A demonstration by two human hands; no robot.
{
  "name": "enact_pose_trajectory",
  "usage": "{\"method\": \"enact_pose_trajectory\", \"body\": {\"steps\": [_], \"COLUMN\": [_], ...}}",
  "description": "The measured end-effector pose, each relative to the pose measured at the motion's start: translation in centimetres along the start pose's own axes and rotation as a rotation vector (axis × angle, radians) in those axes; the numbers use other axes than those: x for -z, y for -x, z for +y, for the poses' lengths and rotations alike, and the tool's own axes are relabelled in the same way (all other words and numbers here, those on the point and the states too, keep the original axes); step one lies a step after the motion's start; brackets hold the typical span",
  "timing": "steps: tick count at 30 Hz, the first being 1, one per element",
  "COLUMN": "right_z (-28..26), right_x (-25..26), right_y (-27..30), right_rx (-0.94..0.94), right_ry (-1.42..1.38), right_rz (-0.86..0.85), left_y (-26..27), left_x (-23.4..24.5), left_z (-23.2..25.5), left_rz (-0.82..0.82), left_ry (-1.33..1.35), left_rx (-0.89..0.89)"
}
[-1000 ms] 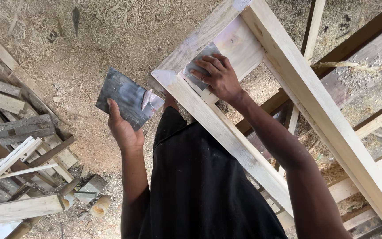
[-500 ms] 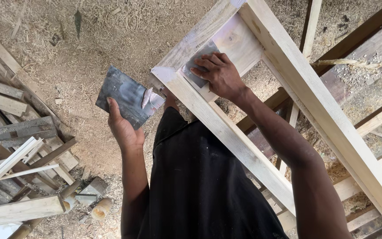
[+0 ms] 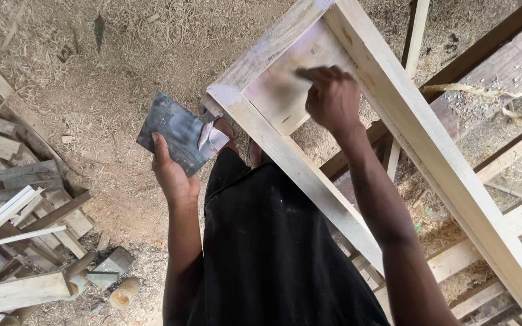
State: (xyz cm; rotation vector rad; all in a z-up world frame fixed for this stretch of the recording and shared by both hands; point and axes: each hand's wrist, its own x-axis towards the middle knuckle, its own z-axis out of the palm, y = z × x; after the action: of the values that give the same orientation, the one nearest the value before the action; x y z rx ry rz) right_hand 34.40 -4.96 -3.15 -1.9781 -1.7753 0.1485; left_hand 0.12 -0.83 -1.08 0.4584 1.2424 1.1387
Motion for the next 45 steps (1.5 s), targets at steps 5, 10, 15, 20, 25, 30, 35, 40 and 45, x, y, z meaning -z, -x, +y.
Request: {"method": "enact_pose_trajectory", "body": {"steps": [5,10,15,20,25,30,35,40,45], "right_z": [0.9,1.9,1.5,-0.8,-4.3,-7.2,-8.7,-8.9,-8.3], "right_x": [-0.8,-2.4,-4.7,-5.4,-4.7,-3.2,-2.6,-2.1,-1.9], "right_y": [-1.6,-2.6,-2.3,-1.5,-1.3,-0.9,-0.7,-0.6,-0.4], "right_rx": [-0.186,-0.253,-0.214,-0.18,-0.168,-0.131,-0.142,-0.097,-0.202], "right_ry": [0.125,0.116,0.184,0.173,0.123,0.012,-0.074,-0.115,-0.137], "right_rz": [0.133,0.114,0.063,0.083,-0.013,-0.078,-0.18,-0.234,-0.374], "left_y": [-0.4,-0.9,-1.6,-2.4,-3.0,-3.3,-3.1,-2.5,-1.8], "left_x": [0.4,1.4,2.4,2.6,2.2,1.6,1.2,0.9,0.9], "left_z": [0.1,0.0,-0.5,-0.9,-0.5,-0.2,-0.2,-0.3,-0.3], "left_rz": [-0.024,-0.038,-0.011,-0.011,-0.015,-0.03,-0.026,-0.004,-0.029], "left_ry": [0.036,0.064,0.083,0.093,0.067,0.075,0.066,-0.014,-0.001], "left_rx": [-0.029,-0.033,-0.01,0.011,0.017,0.001,0.013,0.04,0.009]}}
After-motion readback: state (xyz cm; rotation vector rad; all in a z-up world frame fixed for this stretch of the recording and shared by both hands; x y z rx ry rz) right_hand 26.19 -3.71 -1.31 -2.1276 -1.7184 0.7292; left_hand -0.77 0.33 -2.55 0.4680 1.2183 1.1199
